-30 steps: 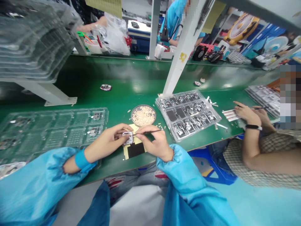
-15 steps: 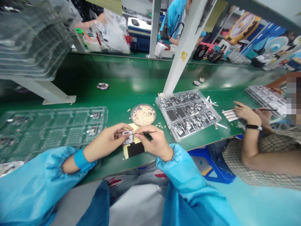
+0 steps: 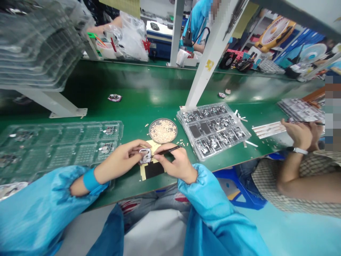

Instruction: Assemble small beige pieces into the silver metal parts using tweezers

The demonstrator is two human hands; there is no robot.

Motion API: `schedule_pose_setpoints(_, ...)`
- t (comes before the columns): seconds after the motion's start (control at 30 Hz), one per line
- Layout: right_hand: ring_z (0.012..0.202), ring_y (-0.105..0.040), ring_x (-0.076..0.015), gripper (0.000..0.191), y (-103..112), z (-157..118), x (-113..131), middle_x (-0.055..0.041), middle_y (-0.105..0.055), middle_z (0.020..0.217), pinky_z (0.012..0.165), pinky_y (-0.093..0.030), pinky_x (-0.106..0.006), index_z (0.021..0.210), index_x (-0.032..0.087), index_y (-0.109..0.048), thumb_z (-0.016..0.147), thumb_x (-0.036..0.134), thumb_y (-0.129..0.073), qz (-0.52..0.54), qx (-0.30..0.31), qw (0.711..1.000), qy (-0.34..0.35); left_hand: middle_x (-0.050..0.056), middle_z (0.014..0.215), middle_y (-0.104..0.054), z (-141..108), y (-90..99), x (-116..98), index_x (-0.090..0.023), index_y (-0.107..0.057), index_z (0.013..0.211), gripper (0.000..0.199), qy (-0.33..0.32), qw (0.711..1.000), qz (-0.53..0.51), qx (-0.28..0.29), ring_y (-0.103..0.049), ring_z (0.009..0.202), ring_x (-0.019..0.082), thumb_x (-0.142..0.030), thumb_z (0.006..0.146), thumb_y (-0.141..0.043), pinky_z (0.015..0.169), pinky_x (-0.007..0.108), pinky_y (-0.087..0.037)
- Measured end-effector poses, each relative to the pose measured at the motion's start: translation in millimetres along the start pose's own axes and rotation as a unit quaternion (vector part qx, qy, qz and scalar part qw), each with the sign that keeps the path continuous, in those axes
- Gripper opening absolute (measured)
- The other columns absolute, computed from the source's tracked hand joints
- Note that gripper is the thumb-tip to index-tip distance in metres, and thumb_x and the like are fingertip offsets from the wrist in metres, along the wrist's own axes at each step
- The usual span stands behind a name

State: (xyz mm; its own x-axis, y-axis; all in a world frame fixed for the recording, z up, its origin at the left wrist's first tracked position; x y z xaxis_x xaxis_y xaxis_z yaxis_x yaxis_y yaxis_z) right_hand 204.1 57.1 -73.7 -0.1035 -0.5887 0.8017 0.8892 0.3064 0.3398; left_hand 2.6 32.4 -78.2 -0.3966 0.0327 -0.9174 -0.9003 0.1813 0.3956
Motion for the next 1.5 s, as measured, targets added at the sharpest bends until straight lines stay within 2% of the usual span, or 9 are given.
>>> schedule_pose_setpoints(0.27,0.093,-0.071,-0.0201,0.015,-5,-1,-5,-0.0069,-0.074,0.097,0.088,-0.058,-0.036,0.101,0.021,-0.068,0.087,0.016,-0.072,0.011,0.032,0.999,0.003,0.004,0.091,-0.072,1,-1.9,2,-0.020,-0.065,0.108,0.025,0.022,0.999,-0.030,0.012,-0.068,0.079,0.020,-0.021,0.083,-0.059,0.067,0.028,-0.052)
schedule_pose_setpoints(0.53,0.092,-0.073,-0.0207,0.029,4,-5,9,-0.0068,-0.075,0.100,0.080,-0.060,-0.039,0.096,0.022,-0.062,0.080,0.001,-0.073,0.039,-0.093,0.989,0.104,0.004,0.077,-0.072,0,1.6,-12,-0.014,-0.060,0.115,0.032,0.133,0.940,-0.311,0.031,-0.068,0.064,0.015,-0.031,0.088,-0.068,0.051,0.019,-0.038)
schedule_pose_setpoints(0.7,0.094,-0.072,-0.0216,0.026,7,-5,4,-0.0074,-0.075,0.098,0.083,-0.059,-0.041,0.093,0.022,-0.060,0.082,0.002,-0.072,0.004,-0.168,0.984,0.052,0.012,0.101,-0.075,-6,-5.9,-12,-0.014,-0.057,0.113,0.037,0.174,0.902,-0.392,0.049,-0.075,0.087,0.022,-0.026,0.084,-0.077,0.062,0.019,-0.047)
schedule_pose_setpoints(0.93,0.090,-0.072,-0.0215,0.012,9,-11,2,-0.0060,-0.074,0.091,0.084,-0.058,-0.041,0.088,0.021,-0.058,0.089,0.018,-0.070,0.060,-0.226,0.972,-0.016,0.008,0.097,-0.077,-7,-5.0,-8,-0.018,-0.055,0.119,0.049,0.168,0.921,-0.352,0.004,-0.074,0.086,0.019,-0.032,0.080,-0.082,0.067,0.019,-0.053)
schedule_pose_setpoints(1.07,0.088,-0.070,-0.0205,0.029,51,-16,18,-0.0063,-0.072,0.090,0.085,-0.055,-0.041,0.087,0.021,-0.057,0.105,0.034,-0.039,0.065,-0.249,0.966,-0.009,0.008,0.104,-0.076,-6,-3.5,-11,-0.021,-0.055,0.127,0.060,0.149,0.932,-0.332,0.007,-0.073,0.091,0.020,-0.039,0.077,-0.084,0.079,0.025,-0.057)
schedule_pose_setpoints(1.17,0.075,-0.065,-0.0173,0.033,102,-2,15,-0.0028,-0.066,0.078,0.074,-0.052,-0.032,0.088,0.021,-0.061,0.105,0.040,-0.039,-0.106,-0.279,0.954,-0.042,0.007,0.095,-0.076,-4,-3.8,-10,-0.020,-0.058,0.114,0.051,0.135,0.942,-0.307,-0.005,-0.072,0.087,0.020,-0.041,0.076,-0.085,0.076,0.024,-0.057)
schedule_pose_setpoints(1.23,0.076,-0.063,-0.0177,0.031,133,22,-2,-0.0034,-0.067,0.080,0.073,-0.049,-0.030,0.093,0.020,-0.066,0.102,0.042,-0.046,-0.281,-0.229,0.925,-0.115,0.005,0.089,-0.075,-4,-4.8,-8,-0.020,-0.057,0.103,0.044,0.126,0.946,-0.297,-0.006,-0.071,0.080,0.018,-0.040,0.076,-0.085,0.068,0.021,-0.054)
schedule_pose_setpoints(1.3,0.077,-0.064,-0.0193,0.027,157,50,-30,-0.0044,-0.070,0.083,0.074,-0.048,-0.030,0.098,0.020,-0.068,0.098,0.041,-0.052,-0.427,-0.138,0.869,-0.212,0.004,0.086,-0.074,-4,-5.5,-7,-0.019,-0.056,0.098,0.041,0.119,0.951,-0.286,-0.003,-0.070,0.075,0.017,-0.042,0.077,-0.084,0.059,0.019,-0.049)
schedule_pose_setpoints(1.5,0.092,-0.067,-0.0249,0.024,197,114,-92,-0.0104,-0.074,0.101,0.083,-0.047,-0.032,0.101,0.020,-0.075,0.079,0.029,-0.076,-0.462,-0.036,0.845,-0.266,0.007,0.081,-0.073,-6,-4.5,-10,-0.017,-0.065,0.105,0.042,0.107,0.971,-0.215,0.016,-0.065,0.066,0.017,-0.050,0.082,-0.077,0.046,0.018,-0.036)
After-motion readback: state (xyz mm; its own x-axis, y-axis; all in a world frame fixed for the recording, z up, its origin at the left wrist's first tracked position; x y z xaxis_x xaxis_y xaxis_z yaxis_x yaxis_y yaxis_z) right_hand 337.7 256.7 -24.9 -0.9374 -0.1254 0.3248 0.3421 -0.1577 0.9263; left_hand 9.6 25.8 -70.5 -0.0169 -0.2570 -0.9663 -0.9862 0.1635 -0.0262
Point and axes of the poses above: each hand's wrist, its own z-axis towards the middle knuckle, its own y-axis out of the back of the hand, x = y × z, the point moved 3 cm from there along z, towards the middle knuckle
